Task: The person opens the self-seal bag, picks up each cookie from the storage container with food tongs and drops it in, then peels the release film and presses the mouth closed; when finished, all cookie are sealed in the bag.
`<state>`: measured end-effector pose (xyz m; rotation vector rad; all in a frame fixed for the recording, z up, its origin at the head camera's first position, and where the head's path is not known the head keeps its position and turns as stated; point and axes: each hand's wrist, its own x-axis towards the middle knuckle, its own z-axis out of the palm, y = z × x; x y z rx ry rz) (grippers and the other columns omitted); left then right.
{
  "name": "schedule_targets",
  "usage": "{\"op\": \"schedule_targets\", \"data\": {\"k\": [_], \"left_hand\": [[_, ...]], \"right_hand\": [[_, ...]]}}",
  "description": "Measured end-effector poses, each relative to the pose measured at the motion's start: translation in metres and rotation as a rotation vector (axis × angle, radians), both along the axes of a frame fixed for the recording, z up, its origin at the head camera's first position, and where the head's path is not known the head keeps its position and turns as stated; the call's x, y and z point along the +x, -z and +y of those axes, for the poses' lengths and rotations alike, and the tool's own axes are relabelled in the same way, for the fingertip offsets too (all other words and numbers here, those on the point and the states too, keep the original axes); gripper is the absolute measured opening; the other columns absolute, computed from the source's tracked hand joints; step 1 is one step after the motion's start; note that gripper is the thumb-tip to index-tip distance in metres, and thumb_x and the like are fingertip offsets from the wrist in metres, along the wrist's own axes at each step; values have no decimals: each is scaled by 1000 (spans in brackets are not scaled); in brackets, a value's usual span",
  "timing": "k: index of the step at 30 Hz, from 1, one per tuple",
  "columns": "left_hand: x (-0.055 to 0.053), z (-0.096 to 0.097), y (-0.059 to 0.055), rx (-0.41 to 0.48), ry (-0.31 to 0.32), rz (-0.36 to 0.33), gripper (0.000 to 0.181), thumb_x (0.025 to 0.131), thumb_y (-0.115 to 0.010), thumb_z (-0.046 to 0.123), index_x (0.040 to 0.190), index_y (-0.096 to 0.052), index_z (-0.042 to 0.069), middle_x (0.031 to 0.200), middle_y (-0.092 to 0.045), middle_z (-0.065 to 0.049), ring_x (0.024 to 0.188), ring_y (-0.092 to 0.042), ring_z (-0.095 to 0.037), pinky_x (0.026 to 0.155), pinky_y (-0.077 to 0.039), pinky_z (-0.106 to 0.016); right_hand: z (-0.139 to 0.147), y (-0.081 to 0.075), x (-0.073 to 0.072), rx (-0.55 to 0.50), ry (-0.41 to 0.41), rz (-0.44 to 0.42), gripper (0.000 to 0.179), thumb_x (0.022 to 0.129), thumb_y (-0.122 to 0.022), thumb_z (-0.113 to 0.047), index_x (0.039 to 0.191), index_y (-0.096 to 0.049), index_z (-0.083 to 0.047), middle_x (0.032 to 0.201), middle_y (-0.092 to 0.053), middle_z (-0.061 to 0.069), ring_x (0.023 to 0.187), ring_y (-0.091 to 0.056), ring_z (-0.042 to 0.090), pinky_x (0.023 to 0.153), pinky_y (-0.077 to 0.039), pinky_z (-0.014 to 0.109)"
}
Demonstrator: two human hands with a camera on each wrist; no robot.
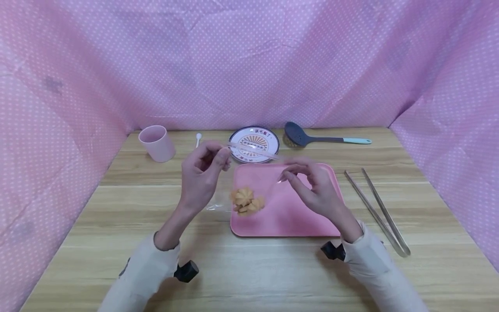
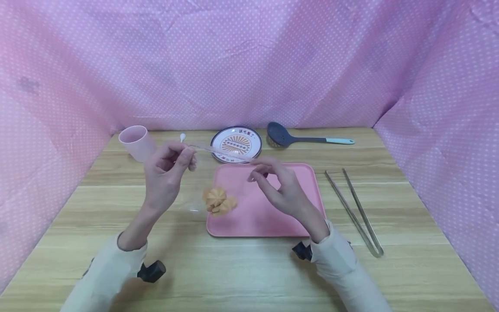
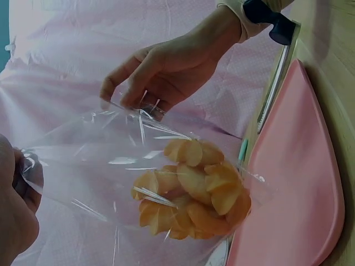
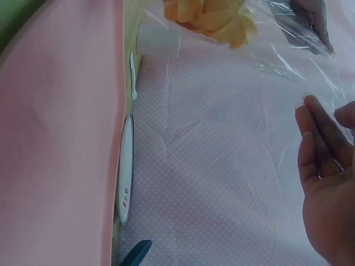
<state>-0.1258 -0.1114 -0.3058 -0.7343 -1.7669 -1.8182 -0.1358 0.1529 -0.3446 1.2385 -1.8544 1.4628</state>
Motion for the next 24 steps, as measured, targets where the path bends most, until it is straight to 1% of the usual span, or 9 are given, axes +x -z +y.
{"op": "schedule_targets", "data": {"k": [3,6,8,10,15,18,21,23,24], "left_hand": [[3,0,0,16,-12,-1,31,102,-70,16,96,-62,-14,79,-63,-5,69,-59,-14,62,-52,-22],[5,1,0,18,-23,5,30,102,-70,15,96,-63,-14,79,-63,-3,70,-60,-13,63,-54,-21],[5,1,2,24,-14,8,29,101,-69,12,97,-62,-16,80,-64,-3,70,-61,-13,64,-54,-21],[6,1,3,19,-5,16,29,102,-69,11,97,-62,-16,80,-64,-2,71,-61,-12,65,-55,-21],[9,5,2,11,17,23,15,100,-64,-2,98,-62,-17,81,-64,-1,73,-62,-12,65,-55,-22],[10,10,1,29,35,7,7,98,-62,-9,99,-62,-17,80,-65,-2,71,-61,-12,64,-54,-21],[13,15,-1,42,46,-13,6,98,-61,-11,98,-63,-16,79,-64,-2,69,-60,-13,62,-53,-21],[14,18,-2,33,46,-12,6,98,-61,-9,97,-63,-15,78,-64,-3,68,-59,-13,60,-51,-21],[15,20,-2,25,42,-7,6,98,-62,-9,97,-64,-15,78,-64,-3,68,-59,-14,59,-50,-21]], "right_hand": [[0,2,2,-69,-47,-78,34,99,-56,13,130,-43,19,86,-71,20,85,-70,17,79,-56,25],[2,3,6,-122,-45,-159,42,98,-53,19,137,-37,17,86,-71,19,86,-70,16,80,-57,27],[2,3,7,-147,-38,-195,44,98,-53,18,139,-37,16,87,-72,18,86,-70,16,81,-58,28],[3,3,8,-160,-26,-218,43,101,-54,14,140,-37,15,88,-72,16,85,-71,17,81,-58,29],[6,5,6,-189,-8,-229,41,105,-53,6,142,-39,15,89,-72,16,85,-71,19,80,-59,30],[8,4,5,-213,-9,-253,41,105,-52,6,144,-40,12,89,-72,15,85,-71,19,79,-60,29],[9,0,6,-230,-13,-295,41,104,-51,8,144,-42,9,89,-72,15,85,-71,19,79,-60,29],[8,-1,7,-228,12,-305,41,103,-52,9,143,-43,9,89,-72,17,85,-70,19,80,-59,29],[8,-2,7,-226,40,-305,40,103,-52,10,142,-44,10,89,-71,18,85,-70,19,81,-58,29]]}}
